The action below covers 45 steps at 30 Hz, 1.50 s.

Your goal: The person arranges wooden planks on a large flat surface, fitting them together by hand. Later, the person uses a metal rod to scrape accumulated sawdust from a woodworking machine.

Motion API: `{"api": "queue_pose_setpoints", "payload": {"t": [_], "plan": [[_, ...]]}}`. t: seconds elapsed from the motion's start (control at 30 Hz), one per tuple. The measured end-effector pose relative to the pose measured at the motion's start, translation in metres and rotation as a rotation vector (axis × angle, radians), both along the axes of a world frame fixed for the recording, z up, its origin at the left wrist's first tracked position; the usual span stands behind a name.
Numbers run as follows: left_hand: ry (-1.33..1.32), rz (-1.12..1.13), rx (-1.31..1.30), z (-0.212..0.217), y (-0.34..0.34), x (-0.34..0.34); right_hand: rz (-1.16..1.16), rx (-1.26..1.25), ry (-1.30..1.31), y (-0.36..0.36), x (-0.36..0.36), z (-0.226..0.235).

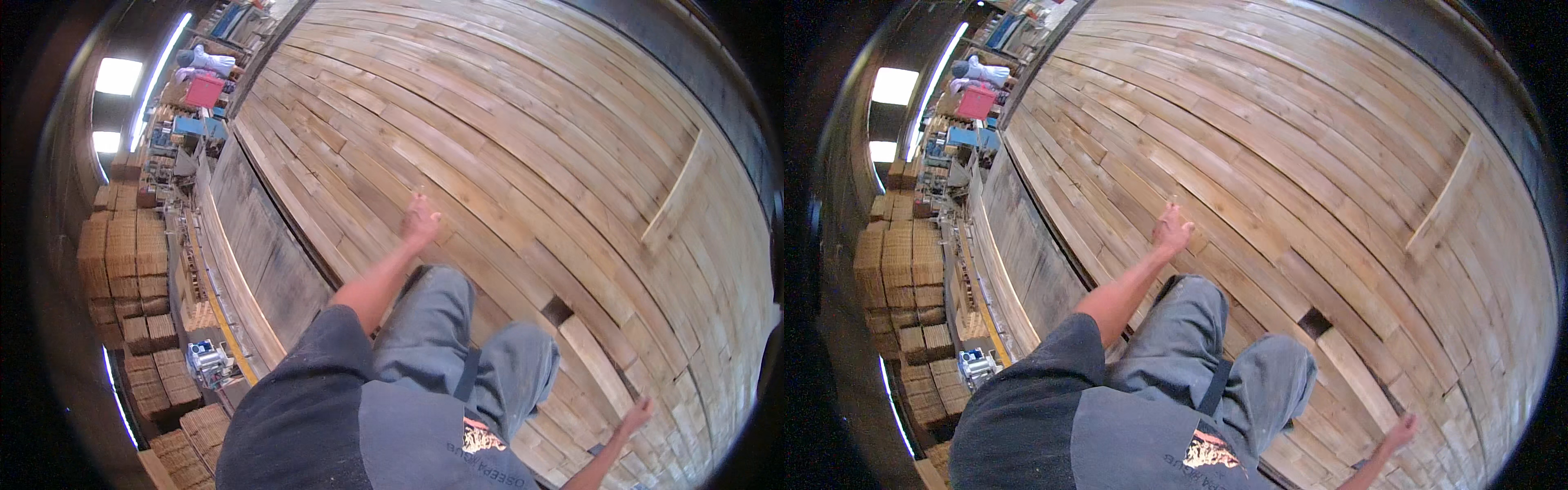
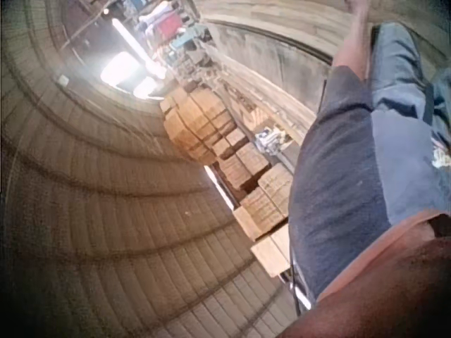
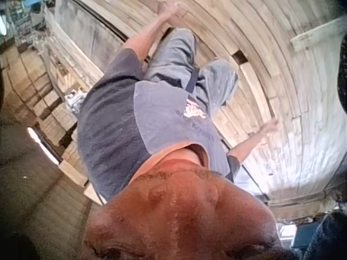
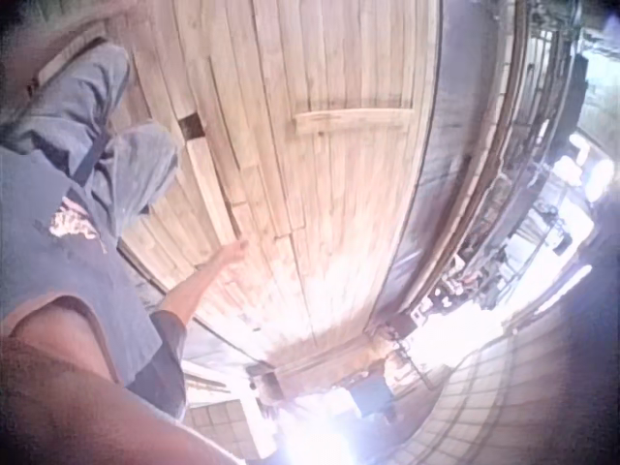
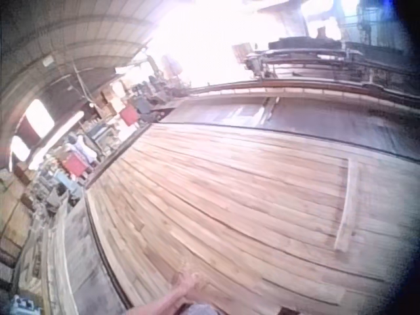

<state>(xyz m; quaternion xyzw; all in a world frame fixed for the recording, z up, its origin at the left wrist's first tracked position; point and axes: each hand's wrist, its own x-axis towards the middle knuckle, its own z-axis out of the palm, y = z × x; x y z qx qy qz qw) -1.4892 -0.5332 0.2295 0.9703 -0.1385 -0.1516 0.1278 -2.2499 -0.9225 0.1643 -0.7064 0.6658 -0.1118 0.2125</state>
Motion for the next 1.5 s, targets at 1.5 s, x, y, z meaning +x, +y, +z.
{"api": "queue_pose_setpoints", "payload": {"t": [1.5], "plan": [[0.201, -0.063, 0.532, -0.013, -0.005, 0.131, 0.884, 0.522, 0.241, 0.129, 0.407, 0.006]]}}
